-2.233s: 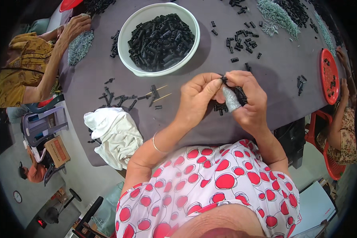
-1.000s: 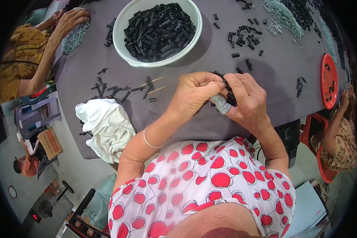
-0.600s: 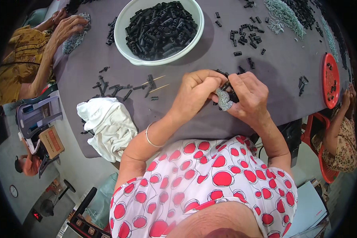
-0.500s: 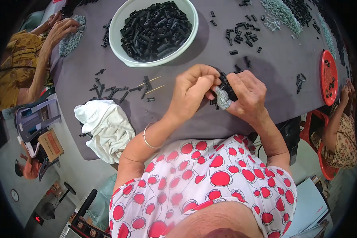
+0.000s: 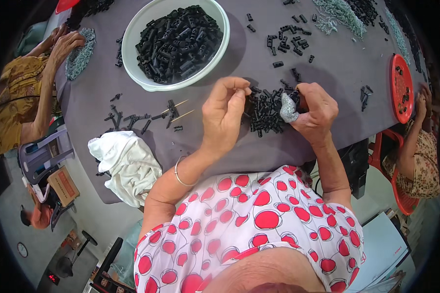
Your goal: The person repeatedly picks up small plastic components from the table and fits them together by hand to assemble cord locks.
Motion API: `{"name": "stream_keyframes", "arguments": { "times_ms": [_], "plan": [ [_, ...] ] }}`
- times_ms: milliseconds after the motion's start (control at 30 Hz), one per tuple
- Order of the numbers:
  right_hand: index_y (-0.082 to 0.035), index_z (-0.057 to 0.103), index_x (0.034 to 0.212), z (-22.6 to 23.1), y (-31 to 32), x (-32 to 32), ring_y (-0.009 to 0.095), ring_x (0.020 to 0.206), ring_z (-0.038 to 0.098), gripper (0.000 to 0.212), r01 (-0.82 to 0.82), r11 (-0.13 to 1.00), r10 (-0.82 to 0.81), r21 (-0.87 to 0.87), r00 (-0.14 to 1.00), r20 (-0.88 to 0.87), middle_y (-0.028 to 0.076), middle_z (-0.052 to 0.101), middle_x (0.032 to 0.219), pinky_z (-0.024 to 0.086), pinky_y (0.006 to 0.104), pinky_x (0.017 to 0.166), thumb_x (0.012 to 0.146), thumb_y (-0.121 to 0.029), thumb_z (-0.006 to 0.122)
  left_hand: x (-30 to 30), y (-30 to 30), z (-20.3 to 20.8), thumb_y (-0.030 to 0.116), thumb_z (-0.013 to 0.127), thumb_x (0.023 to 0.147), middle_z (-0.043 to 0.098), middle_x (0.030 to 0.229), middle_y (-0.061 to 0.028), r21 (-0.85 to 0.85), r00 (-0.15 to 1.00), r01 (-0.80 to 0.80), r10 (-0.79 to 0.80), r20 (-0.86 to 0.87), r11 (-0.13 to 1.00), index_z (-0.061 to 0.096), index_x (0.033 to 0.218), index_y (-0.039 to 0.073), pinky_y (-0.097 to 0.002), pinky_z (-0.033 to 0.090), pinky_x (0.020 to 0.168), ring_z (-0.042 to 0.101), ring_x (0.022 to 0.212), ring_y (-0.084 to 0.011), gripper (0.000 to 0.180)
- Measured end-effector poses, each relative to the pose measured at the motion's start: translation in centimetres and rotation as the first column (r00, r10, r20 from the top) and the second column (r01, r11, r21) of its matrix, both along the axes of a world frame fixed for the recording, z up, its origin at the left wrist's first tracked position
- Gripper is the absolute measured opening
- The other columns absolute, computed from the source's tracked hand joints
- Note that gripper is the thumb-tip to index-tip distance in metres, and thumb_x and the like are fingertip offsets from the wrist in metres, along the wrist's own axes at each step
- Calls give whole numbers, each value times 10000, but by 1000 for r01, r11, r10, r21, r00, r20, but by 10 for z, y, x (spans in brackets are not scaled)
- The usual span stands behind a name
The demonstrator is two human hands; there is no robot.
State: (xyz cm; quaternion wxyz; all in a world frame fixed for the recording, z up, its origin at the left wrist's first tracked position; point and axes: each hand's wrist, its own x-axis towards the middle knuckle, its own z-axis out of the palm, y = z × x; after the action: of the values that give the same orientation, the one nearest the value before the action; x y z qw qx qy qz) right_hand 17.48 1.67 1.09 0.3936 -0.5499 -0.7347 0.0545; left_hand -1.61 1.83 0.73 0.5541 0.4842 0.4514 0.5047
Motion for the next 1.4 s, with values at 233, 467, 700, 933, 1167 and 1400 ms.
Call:
{"name": "stream_keyframes", "arguments": {
  "times_ms": [233, 467, 700, 933, 1167, 1400],
  "plan": [
    [-22, 579, 824, -4, 0, -4, 270, 566, 521, 317, -100, 994, 102, 44, 994, -29, 85, 491, 649, 424, 350, 496, 549, -110, 709, 4, -3, -7, -12, 518, 862, 612, 958, -135, 101, 986, 54, -37, -164, 993, 561, 1023, -34, -309, 467, 796, 589, 867, -241, 168],
    [-4, 579, 853, -9, -5, -12, 268, 566, 527, 354, -180, 977, 184, 111, 982, -33, 84, 497, 649, 433, 349, 494, 531, -109, 682, 2, -3, -6, 9, 531, 868, 604, 945, -132, 158, 970, 142, -106, -218, 977, 586, 985, -24, -308, 465, 753, 584, 838, -237, 133],
    [-14, 569, 819, 2, -7, -16, 260, 537, 481, 308, -251, 964, 257, 83, 963, -74, 74, 440, 620, 402, 360, 474, 530, -96, 636, 0, -2, 8, 34, 527, 884, 599, 890, -117, 200, 957, 182, -128, -259, 963, 603, 915, -26, -298, 457, 723, 574, 795, -211, 103],
    [-48, 539, 729, 3, -10, -28, 234, 513, 456, 234, -176, 972, 185, 159, 982, -45, 56, 396, 604, 384, 345, 454, 544, -111, 668, 0, -3, 8, 74, 516, 894, 596, 809, -124, 242, 951, 219, -151, -270, 945, 606, 856, -23, -321, 449, 684, 567, 748, -237, 138],
    [-42, 557, 777, 3, -9, -29, 228, 539, 482, 269, -180, 964, 189, 198, 981, -32, 55, 441, 629, 407, 332, 464, 541, -94, 677, 0, -2, 11, 79, 530, 881, 593, 803, -132, 227, 947, 244, -181, -264, 943, 603, 858, -33, -325, 450, 666, 562, 720, -241, 136],
    [14, 581, 952, 12, -12, -21, 277, 629, 538, 393, -308, 944, 304, 118, 951, 49, 101, 529, 740, 452, 365, 555, 574, -45, 673, 4, -5, 9, 102, 623, 858, 534, 739, -62, 86, 963, 261, -252, -99, 962, 596, 847, -31, -248, 411, 575, 505, 655, -105, 136]
  ]
}}
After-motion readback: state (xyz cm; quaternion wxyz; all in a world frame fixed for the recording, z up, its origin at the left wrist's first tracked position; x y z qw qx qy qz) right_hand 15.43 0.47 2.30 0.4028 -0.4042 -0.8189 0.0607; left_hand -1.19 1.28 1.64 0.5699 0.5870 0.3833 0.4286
